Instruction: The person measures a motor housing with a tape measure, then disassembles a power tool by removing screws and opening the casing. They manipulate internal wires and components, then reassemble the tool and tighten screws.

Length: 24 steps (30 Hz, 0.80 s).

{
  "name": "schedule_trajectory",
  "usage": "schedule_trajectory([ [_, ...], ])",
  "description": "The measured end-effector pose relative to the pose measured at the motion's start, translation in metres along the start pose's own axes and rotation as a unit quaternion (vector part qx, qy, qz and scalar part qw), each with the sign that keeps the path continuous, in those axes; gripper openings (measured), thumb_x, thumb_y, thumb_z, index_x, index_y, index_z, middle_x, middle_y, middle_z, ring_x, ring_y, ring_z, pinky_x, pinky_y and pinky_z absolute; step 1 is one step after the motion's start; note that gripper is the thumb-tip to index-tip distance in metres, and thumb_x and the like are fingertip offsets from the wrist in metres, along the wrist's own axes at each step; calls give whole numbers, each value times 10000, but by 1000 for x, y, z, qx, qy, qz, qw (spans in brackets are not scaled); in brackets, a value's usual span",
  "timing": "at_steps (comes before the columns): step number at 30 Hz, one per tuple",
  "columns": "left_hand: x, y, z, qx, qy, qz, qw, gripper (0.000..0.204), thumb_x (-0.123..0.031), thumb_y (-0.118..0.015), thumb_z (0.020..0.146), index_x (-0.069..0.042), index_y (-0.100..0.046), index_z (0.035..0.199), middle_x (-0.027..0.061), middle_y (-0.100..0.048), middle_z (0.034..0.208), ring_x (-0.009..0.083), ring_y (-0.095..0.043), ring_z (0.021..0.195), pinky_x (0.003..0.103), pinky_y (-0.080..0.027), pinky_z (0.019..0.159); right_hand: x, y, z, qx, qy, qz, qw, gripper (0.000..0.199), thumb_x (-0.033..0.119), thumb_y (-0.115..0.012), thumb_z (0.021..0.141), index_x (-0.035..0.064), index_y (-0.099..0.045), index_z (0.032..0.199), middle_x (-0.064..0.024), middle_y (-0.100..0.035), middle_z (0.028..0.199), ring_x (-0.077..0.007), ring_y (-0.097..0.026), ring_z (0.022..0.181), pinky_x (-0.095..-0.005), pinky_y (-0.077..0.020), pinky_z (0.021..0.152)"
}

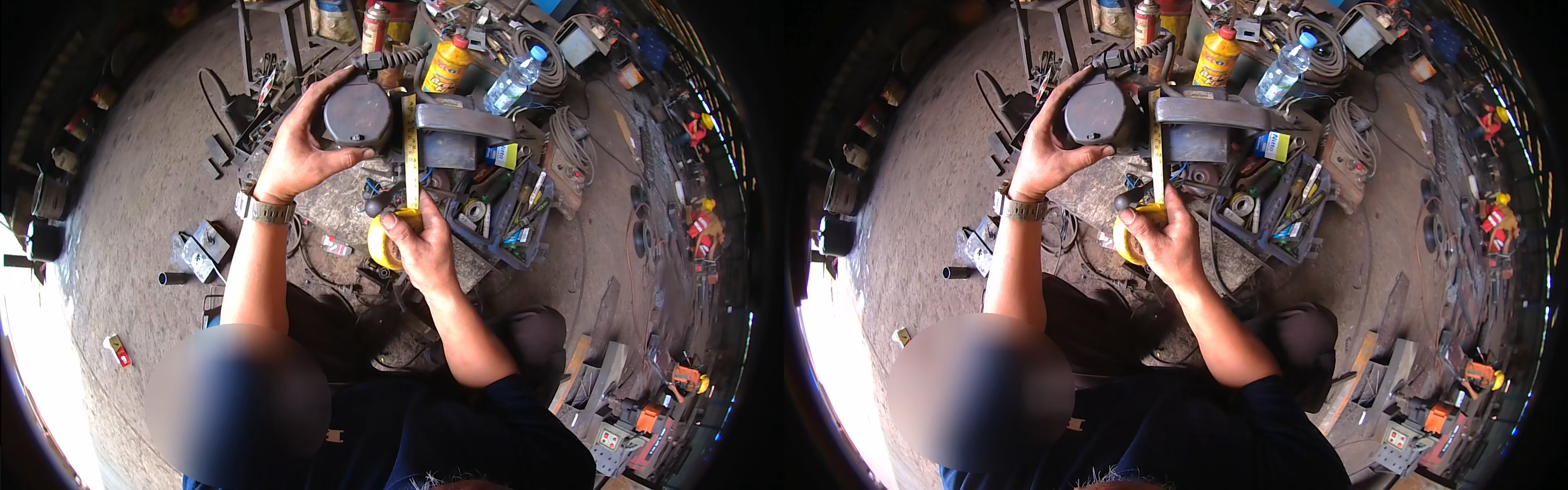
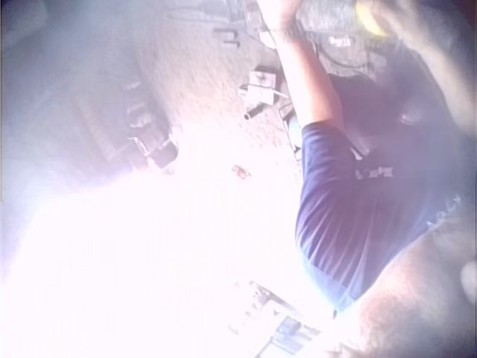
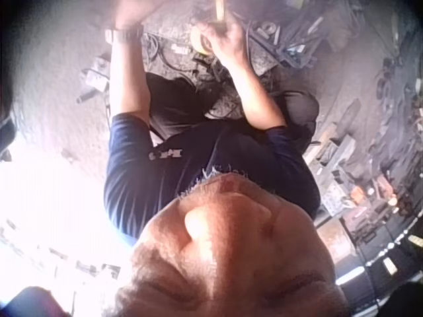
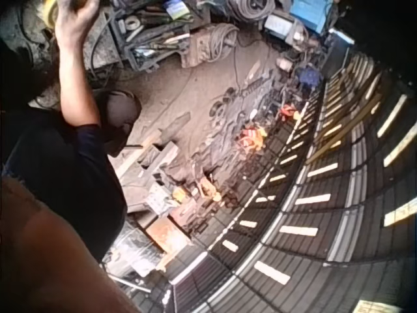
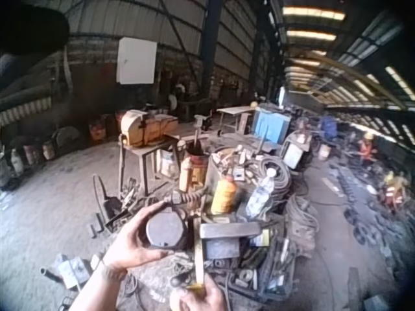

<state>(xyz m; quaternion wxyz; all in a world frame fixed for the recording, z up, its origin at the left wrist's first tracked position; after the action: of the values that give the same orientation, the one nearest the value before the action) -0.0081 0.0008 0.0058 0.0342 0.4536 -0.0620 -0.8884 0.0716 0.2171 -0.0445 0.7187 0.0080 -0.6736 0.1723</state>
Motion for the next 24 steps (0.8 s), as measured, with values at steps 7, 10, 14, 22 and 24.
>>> schedule_trajectory([
  [7, -3, 3, 1, 1, -3, 6, 1000, 1002, -63, -947, 632, -37, -471, 1513, 120, -558, 1433, 229, -532, 1353, 378, -410, 1176, -4, -5, 0, 2, 14, 11, 1000, 406, 231, -784, 949, 23, -606, 1248, -13, -714, 1008, -97, -673, 884, -263, -545, 813],
  [10, -2, 3, 0, -4, -2, 6, 1000, 1004, -62, -945, 632, -35, -468, 1514, 119, -555, 1436, 228, -533, 1353, 377, -413, 1174, -1, -6, 0, 10, 4, 19, 1000, 428, 242, -789, 945, 22, -600, 1260, -13, -712, 1006, -96, -675, 886, -261, -545, 816],
  [14, -2, 2, 0, -3, 1, -4, 1000, 1004, -63, -944, 634, -34, -465, 1516, 119, -552, 1440, 227, -532, 1354, 377, -417, 1171, 1, -7, -1, 7, -2, 24, 1000, 454, 258, -792, 942, 22, -594, 1274, -10, -710, 1005, -93, -669, 892, -255, -541, 820],
  [22, -3, 3, -1, 0, -2, 10, 1000, 1002, -77, -945, 637, -30, -465, 1516, 121, -553, 1435, 229, -533, 1351, 377, -415, 1170, -1, -6, 2, 9, 8, 3, 1000, 436, 252, -786, 947, 21, -597, 1264, -8, -713, 1016, -91, -669, 890, -251, -538, 815],
  [24, -3, 3, 0, 1, -3, 12, 1000, 1002, -80, -947, 637, -30, -466, 1515, 122, -554, 1434, 230, -533, 1351, 377, -414, 1171, 0, -6, 2, 7, 6, 2, 1000, 427, 251, -785, 948, 23, -601, 1258, -8, -713, 1016, -91, -669, 888, -251, -538, 814],
])
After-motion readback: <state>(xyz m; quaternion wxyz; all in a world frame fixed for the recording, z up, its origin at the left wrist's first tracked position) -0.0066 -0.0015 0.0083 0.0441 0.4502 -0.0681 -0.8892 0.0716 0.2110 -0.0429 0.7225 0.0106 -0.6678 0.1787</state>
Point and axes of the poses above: each hand's wrist, its own z-axis towards the middle knuckle, its own y-axis out of the back of the hand, x = y × z, the point moved 1 cm from there along z, towards the middle knuckle
